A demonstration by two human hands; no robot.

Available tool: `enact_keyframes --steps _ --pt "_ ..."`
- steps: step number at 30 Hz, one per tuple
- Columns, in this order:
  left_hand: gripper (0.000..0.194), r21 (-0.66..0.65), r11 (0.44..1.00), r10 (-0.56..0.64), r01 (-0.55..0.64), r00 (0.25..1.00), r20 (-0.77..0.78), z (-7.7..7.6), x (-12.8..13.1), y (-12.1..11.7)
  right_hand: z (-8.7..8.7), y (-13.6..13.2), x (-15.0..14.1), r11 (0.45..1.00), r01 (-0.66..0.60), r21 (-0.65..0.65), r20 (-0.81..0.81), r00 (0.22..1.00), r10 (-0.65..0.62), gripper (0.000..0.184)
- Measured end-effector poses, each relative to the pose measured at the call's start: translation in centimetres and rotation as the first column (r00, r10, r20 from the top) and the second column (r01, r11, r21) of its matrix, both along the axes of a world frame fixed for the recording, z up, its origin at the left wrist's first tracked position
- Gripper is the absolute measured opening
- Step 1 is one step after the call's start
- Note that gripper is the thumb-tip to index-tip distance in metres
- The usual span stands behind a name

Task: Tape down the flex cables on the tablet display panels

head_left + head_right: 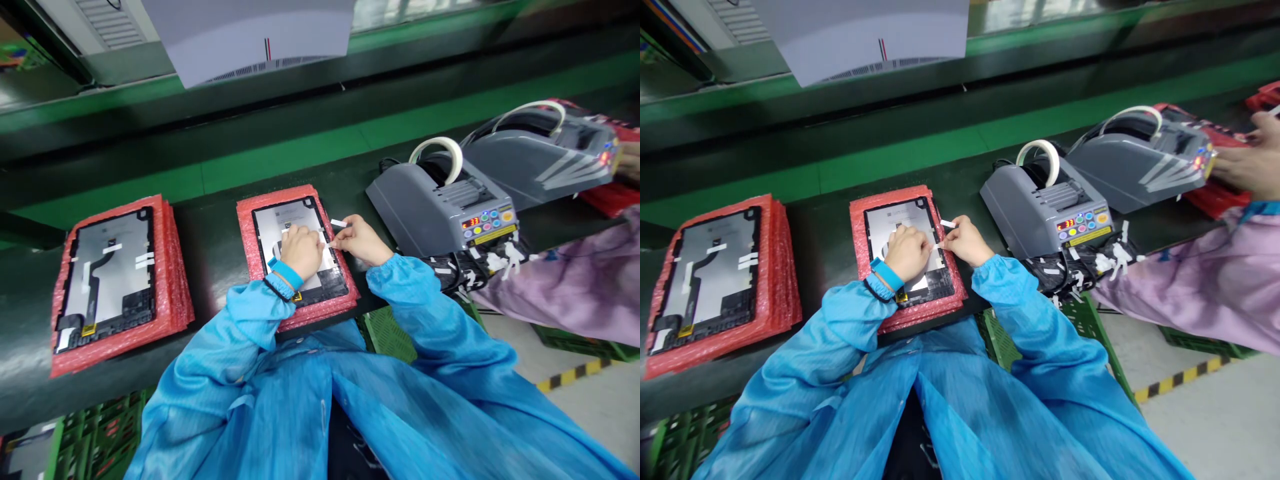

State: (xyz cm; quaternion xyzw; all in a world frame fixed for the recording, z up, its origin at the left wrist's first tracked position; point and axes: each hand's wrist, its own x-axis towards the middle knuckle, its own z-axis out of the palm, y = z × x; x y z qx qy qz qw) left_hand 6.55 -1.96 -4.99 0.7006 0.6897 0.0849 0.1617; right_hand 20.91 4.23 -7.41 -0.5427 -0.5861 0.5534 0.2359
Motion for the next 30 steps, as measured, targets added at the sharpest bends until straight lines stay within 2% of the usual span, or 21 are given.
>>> enact_keyframes --steps 7,11,14,16,19,21,25,30 --pt "0.021 0.002 1.000 0.004 -0.004 1.000 -0.018 0.0 0.2 0.0 0.0 0.2 -0.1 1.000 -0.004 0.008 0.032 0.999 0.004 0.051" --pt "0.018 0.008 1.000 0.023 -0.023 0.999 -0.033 0.2 0.2 0.0 -0.5 0.6 0.4 0.999 -0.032 0.025 0.049 0.998 0.030 0.063" --pt "0.016 0.027 0.996 0.088 -0.087 0.996 -0.007 0.2 -0.2 -0.1 -0.5 1.1 1.0 0.999 -0.039 0.018 0.074 0.997 0.037 0.070" --pt "0.014 0.037 0.990 0.134 -0.136 0.990 0.042 0.1 -0.7 0.0 -0.2 1.2 1.5 0.998 -0.040 -0.039 0.054 0.998 0.042 0.063" --pt "0.010 0.034 0.982 0.180 -0.186 0.974 0.137 0.0 -1.8 0.4 0.8 0.9 2.0 0.993 -0.059 -0.100 -0.042 0.998 0.055 0.043" --pt "0.010 0.042 0.985 0.154 -0.166 0.965 0.211 0.3 -2.4 0.8 1.7 0.3 2.1 0.991 -0.117 -0.071 -0.115 0.987 0.108 0.034" --pt "0.019 0.122 0.992 -0.011 -0.030 0.947 0.320 1.1 -2.8 1.3 3.4 -0.9 1.5 0.967 -0.255 -0.009 -0.179 0.952 0.250 0.032" --pt "0.018 0.090 0.995 -0.060 0.034 0.950 0.307 1.0 -2.5 1.3 3.8 -1.5 0.9 0.955 -0.297 0.003 -0.178 0.939 0.293 0.034"
